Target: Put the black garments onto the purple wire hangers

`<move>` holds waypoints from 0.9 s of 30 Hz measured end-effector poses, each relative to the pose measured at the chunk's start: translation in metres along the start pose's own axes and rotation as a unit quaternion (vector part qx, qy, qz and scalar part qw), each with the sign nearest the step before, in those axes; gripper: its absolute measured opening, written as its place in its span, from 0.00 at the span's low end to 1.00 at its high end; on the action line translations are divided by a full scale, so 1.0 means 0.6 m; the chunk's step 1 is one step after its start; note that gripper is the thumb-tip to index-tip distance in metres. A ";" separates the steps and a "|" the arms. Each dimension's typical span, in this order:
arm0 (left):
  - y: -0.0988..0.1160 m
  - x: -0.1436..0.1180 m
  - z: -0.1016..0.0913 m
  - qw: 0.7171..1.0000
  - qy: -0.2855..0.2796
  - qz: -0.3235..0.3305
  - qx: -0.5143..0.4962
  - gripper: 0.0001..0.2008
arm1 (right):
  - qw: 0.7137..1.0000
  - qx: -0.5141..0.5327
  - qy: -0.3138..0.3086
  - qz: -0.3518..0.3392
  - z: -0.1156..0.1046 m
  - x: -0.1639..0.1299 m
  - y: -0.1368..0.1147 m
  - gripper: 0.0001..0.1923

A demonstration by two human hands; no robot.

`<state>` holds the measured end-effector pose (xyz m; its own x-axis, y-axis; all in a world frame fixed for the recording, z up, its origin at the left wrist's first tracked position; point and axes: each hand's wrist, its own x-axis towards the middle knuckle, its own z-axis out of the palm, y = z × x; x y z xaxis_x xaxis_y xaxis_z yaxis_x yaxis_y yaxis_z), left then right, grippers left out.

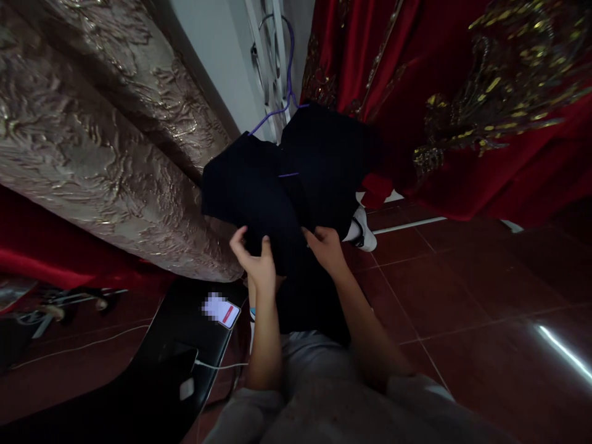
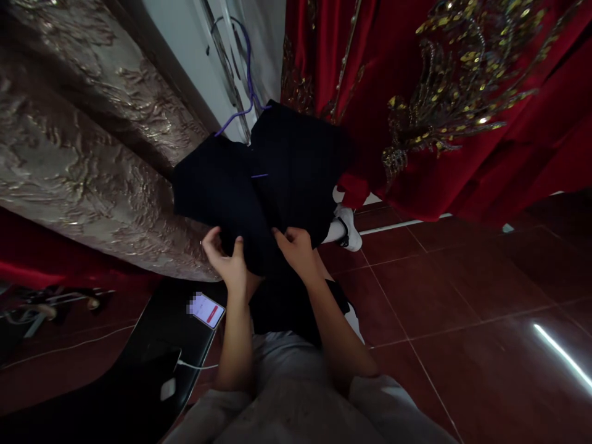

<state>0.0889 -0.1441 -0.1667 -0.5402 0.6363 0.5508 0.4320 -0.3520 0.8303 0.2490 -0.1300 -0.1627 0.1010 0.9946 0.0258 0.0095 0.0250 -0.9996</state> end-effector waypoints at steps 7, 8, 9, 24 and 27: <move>0.022 -0.025 0.028 0.931 -0.347 -0.039 -0.103 0.09 | 0.998 0.043 -0.023 -0.030 0.014 -0.007 -0.007 0.28; 0.024 -0.026 0.029 0.934 -0.341 -0.031 -0.105 0.09 | 0.997 0.050 -0.035 -0.037 0.010 -0.007 -0.007 0.27; 0.026 -0.028 0.031 0.939 -0.328 -0.021 -0.104 0.09 | 0.996 0.058 -0.054 -0.043 0.004 -0.006 -0.006 0.25; 0.053 -0.033 0.042 0.971 -0.220 0.087 -0.043 0.09 | 0.985 -0.063 -0.078 -0.138 -0.015 -0.015 -0.027 0.09; 0.055 -0.035 0.043 0.973 -0.214 0.077 -0.028 0.08 | 0.982 -0.079 -0.095 -0.144 -0.017 -0.013 -0.031 0.08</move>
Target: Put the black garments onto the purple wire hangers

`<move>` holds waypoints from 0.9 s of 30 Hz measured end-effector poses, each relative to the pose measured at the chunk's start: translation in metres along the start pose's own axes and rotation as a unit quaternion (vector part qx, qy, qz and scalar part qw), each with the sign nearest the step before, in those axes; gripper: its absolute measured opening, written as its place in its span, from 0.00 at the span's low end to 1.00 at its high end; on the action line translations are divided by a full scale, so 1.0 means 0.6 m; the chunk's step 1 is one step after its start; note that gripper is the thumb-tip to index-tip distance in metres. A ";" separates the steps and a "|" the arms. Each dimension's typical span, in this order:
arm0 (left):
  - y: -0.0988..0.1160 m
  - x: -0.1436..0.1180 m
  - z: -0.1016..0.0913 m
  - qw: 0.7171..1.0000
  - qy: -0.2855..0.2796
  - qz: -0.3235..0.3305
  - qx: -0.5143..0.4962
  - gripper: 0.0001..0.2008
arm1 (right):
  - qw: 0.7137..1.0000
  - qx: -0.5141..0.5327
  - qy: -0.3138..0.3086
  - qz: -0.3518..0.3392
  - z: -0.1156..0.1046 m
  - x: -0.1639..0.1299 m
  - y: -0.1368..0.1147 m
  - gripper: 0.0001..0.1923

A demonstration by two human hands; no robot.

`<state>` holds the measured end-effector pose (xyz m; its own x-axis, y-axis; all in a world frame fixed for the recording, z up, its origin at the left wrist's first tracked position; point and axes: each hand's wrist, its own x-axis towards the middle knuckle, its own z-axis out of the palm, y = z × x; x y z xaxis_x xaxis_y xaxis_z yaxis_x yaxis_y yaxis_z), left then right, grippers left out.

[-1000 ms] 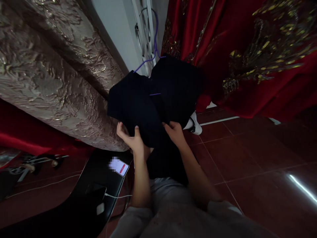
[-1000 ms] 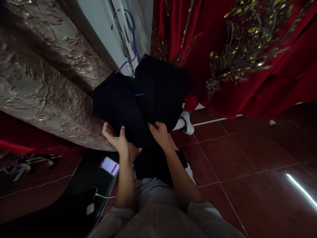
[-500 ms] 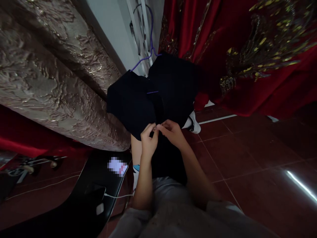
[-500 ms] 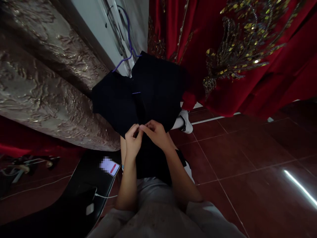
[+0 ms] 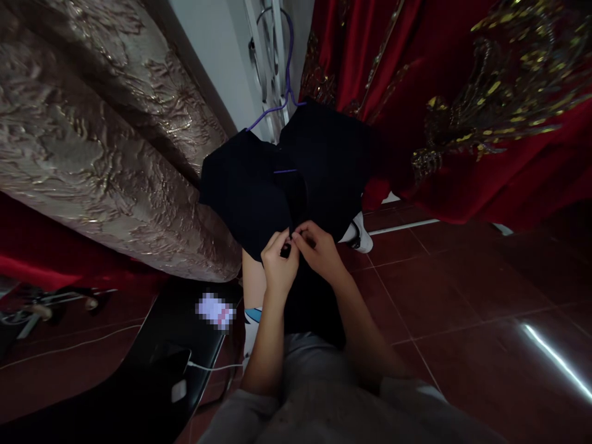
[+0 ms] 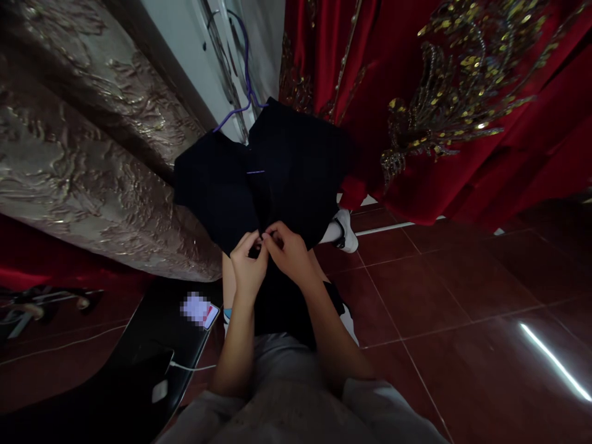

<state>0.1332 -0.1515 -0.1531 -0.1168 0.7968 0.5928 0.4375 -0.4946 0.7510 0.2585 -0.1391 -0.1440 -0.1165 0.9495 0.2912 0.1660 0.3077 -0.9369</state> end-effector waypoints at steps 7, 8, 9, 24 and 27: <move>0.011 -0.004 0.008 1.000 -0.007 0.005 -0.011 0.09 | 0.999 0.013 -0.047 0.025 -0.025 -0.003 -0.002 0.08; 0.011 -0.003 0.009 1.000 -0.001 0.003 -0.014 0.08 | 0.997 0.043 -0.056 0.037 -0.027 0.000 -0.005 0.08; 0.010 -0.002 0.010 1.000 0.004 -0.001 -0.017 0.06 | 0.994 0.078 -0.059 0.050 -0.028 0.006 -0.011 0.08; -0.001 0.096 0.006 0.989 -0.146 -0.013 -0.017 0.06 | 0.980 0.157 0.103 -0.057 -0.058 0.186 -0.184 0.14; 0.058 0.170 -0.026 0.994 -0.019 0.085 -0.063 0.13 | 0.982 0.137 0.097 -0.082 -0.059 0.174 -0.183 0.15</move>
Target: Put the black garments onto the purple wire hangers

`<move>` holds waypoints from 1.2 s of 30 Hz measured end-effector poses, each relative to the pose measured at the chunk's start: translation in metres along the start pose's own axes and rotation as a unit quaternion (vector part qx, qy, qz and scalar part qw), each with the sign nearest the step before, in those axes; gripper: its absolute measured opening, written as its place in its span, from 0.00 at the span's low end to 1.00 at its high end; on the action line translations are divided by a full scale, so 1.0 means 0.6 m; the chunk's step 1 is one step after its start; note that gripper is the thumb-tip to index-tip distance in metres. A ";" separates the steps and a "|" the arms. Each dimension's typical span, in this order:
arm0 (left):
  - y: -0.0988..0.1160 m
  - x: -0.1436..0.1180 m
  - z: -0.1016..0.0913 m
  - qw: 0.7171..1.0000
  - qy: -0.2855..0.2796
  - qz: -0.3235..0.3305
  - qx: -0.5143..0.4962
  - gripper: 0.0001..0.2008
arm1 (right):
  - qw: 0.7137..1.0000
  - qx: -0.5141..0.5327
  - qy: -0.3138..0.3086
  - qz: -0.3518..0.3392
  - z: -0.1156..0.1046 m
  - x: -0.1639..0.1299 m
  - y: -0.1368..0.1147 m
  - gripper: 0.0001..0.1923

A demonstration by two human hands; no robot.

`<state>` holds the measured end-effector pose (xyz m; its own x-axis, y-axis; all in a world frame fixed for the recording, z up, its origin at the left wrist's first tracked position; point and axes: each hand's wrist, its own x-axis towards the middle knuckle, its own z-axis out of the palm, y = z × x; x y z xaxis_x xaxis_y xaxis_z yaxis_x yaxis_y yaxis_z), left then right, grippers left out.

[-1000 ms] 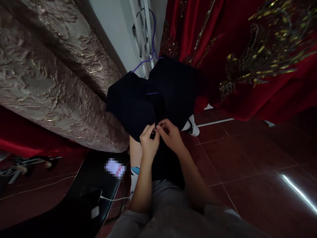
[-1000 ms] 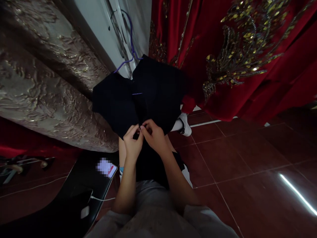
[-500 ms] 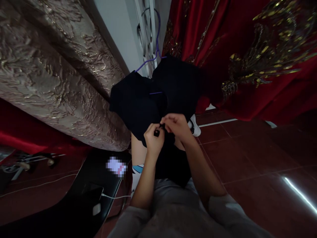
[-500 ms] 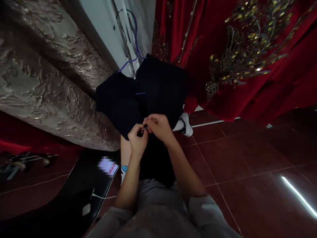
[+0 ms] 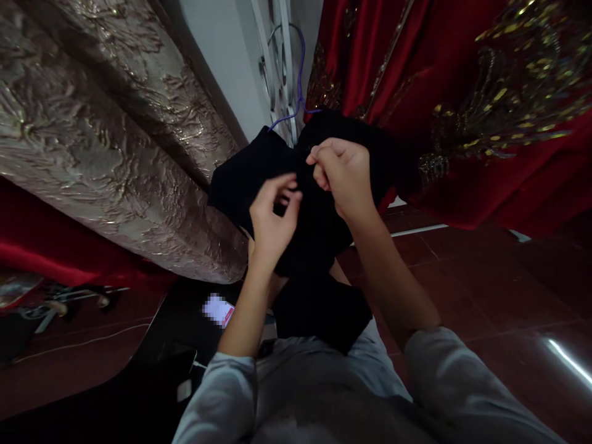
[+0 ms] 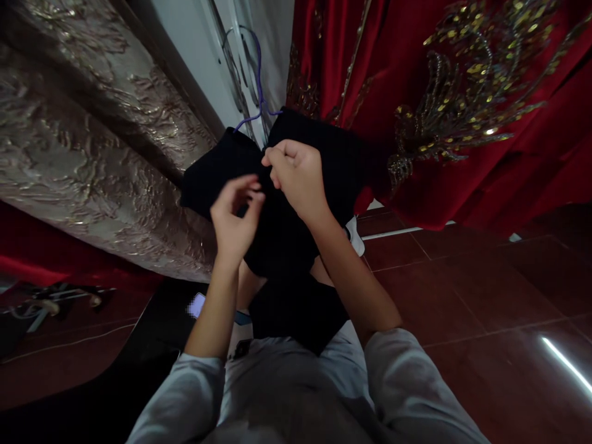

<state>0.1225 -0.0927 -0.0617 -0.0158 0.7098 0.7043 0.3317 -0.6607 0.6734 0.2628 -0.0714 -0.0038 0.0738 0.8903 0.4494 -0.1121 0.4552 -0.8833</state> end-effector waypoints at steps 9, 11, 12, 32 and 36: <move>0.053 0.085 -0.008 0.995 -0.026 0.094 0.027 0.12 | 0.979 -0.180 0.075 -0.060 -0.011 -0.021 0.062 0.15; 0.046 0.091 -0.037 0.994 0.032 0.102 0.037 0.10 | 0.973 -0.227 0.043 -0.015 -0.015 -0.039 0.109 0.15; 0.033 0.100 -0.058 0.991 0.077 0.103 0.041 0.10 | 0.972 -0.233 0.022 0.007 -0.014 -0.047 0.127 0.15; -0.069 -0.064 -0.024 0.957 -0.027 -0.209 -0.201 0.06 | 0.991 -0.108 0.079 0.011 -0.064 -0.181 0.132 0.12; 0.009 -0.020 0.004 0.986 -0.129 -0.008 -0.101 0.06 | 0.991 0.018 -0.104 0.082 -0.043 -0.185 0.102 0.24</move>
<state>0.1268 -0.1040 -0.0670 0.2289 0.7424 0.6297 0.1377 -0.6650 0.7340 0.2732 -0.1427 -0.1109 -0.1545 0.9344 0.3210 -0.1404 0.3009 -0.9433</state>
